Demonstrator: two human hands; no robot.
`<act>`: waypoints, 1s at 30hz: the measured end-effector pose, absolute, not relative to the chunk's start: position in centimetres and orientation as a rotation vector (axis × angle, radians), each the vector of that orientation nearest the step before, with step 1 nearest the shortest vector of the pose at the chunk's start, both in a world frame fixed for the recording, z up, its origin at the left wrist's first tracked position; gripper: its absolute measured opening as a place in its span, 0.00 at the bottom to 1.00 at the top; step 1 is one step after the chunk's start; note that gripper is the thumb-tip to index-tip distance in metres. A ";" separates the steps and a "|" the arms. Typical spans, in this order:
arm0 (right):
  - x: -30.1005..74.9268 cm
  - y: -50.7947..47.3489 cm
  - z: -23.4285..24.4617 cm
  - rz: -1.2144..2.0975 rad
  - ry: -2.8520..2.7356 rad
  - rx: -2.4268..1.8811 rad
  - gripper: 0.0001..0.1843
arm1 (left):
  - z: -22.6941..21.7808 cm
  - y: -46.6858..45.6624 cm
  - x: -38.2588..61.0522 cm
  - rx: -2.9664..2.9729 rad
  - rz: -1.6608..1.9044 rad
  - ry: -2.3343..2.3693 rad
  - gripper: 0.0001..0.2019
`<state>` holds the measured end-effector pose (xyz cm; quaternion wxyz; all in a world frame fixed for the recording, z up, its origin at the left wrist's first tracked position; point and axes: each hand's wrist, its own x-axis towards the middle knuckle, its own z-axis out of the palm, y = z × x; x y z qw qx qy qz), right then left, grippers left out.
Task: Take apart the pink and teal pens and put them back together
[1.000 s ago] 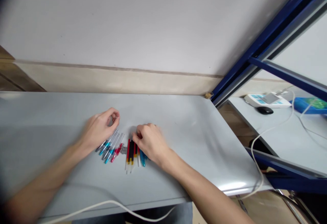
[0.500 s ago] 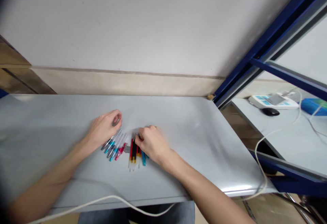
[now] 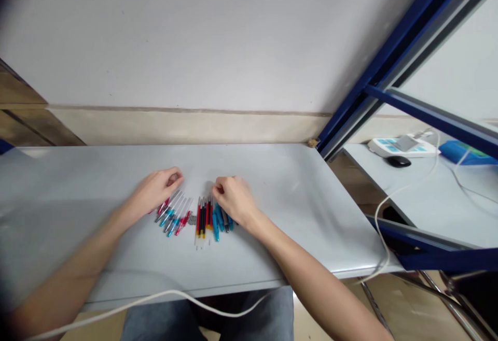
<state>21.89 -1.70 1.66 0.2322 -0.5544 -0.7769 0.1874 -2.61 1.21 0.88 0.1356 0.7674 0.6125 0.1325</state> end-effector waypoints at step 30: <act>23.0 -0.2 1.1 0.557 -1.878 -1.488 0.19 | -0.1 3.0 -4.4 1.868 0.837 1.419 0.17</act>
